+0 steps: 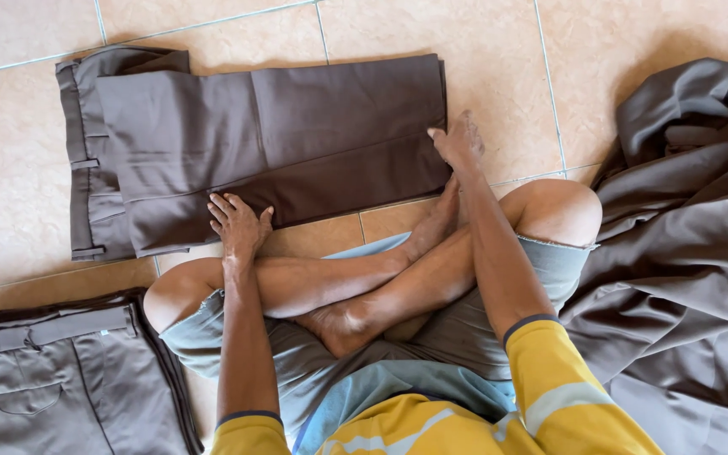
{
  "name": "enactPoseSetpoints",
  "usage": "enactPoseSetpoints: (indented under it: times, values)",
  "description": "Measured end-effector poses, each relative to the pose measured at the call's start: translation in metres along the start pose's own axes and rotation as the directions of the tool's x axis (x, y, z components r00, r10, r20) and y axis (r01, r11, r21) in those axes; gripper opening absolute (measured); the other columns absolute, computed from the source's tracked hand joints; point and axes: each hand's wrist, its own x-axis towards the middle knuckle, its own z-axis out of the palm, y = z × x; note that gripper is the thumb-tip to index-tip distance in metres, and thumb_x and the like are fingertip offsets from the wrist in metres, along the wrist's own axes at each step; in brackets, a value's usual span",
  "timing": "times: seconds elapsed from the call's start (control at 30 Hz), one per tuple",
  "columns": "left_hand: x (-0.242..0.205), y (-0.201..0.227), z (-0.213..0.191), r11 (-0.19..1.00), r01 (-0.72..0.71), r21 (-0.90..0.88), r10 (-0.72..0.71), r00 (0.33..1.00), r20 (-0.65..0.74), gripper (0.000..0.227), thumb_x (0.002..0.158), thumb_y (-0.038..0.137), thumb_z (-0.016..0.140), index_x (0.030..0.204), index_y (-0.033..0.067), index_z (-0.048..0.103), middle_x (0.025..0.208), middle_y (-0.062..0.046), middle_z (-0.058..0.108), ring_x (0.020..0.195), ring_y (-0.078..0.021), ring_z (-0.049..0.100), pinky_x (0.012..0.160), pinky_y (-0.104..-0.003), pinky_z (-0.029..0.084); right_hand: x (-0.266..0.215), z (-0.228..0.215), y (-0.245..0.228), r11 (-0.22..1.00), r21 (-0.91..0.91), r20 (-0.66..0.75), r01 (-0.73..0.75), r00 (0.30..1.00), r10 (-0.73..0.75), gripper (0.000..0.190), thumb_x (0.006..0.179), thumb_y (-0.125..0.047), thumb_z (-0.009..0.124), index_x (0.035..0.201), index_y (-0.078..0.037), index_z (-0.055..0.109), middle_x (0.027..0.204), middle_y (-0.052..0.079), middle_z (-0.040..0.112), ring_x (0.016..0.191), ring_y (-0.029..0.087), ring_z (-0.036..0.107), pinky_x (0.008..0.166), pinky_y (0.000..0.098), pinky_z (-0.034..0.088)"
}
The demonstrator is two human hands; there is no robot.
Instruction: Folding brown trousers into neat squares while sitting on the floor.
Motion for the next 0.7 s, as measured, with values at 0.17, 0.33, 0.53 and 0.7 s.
enactPoseSetpoints:
  times: [0.17, 0.33, 0.53, 0.7]
  values:
    - [-0.021, 0.024, -0.03, 0.997, -0.048, -0.065, 0.045, 0.997, -0.059, 0.1, 0.089, 0.051, 0.068, 0.155, -0.0097, 0.024, 0.161, -0.039, 0.018, 0.152, -0.0542, 0.016, 0.119, -0.074, 0.012, 0.013, -0.005, 0.004, 0.915, 0.006, -0.41, 0.404, 0.835, -0.366, 0.011, 0.082, -0.019, 0.075, 0.089, -0.012, 0.073, 0.078, 0.015, 0.073, 0.079, 0.038, 0.074, 0.067, 0.046, 0.055]
    - [-0.031, 0.04, -0.048, 0.986, -0.118, -0.114, 0.103, 0.987, -0.126, 0.1, 0.086, 0.051, 0.073, 0.157, -0.0037, 0.027, 0.163, -0.035, 0.018, 0.153, -0.0514, 0.015, 0.118, -0.076, 0.01, 0.022, -0.006, 0.018, 0.999, -0.003, -0.158, 0.036, 0.987, -0.036, 0.039, 0.083, -0.053, 0.075, 0.099, -0.017, 0.073, 0.088, 0.009, 0.073, 0.092, 0.038, 0.073, 0.078, 0.0525, 0.056]
    - [-0.032, 0.045, -0.047, 0.983, -0.156, -0.094, 0.14, 0.978, -0.158, 0.102, 0.083, 0.057, 0.075, 0.158, 0.0007, 0.034, 0.167, -0.029, 0.019, 0.155, -0.0459, 0.015, 0.119, -0.073, 0.006, 0.056, 0.012, 0.048, 1.0, -0.003, -0.219, 0.0, 0.976, -0.001, 0.017, 0.079, -0.033, 0.079, 0.087, -0.017, 0.078, 0.084, 0.012, 0.074, 0.094, 0.038, 0.073, 0.077, 0.0476, 0.057]
    - [-0.026, 0.037, -0.035, 0.989, -0.126, -0.083, 0.112, 0.981, -0.159, 0.106, 0.08, 0.058, 0.077, 0.159, 0.0023, 0.034, 0.167, -0.029, 0.021, 0.156, -0.045, 0.016, 0.12, -0.071, 0.001, 0.064, 0.009, 0.052, 0.996, -0.034, -0.173, 0.083, 0.981, -0.088, 0.031, 0.084, -0.044, 0.077, 0.093, -0.014, 0.08, 0.087, 0.013, 0.075, 0.096, 0.037, 0.073, 0.079, 0.0467, 0.057]
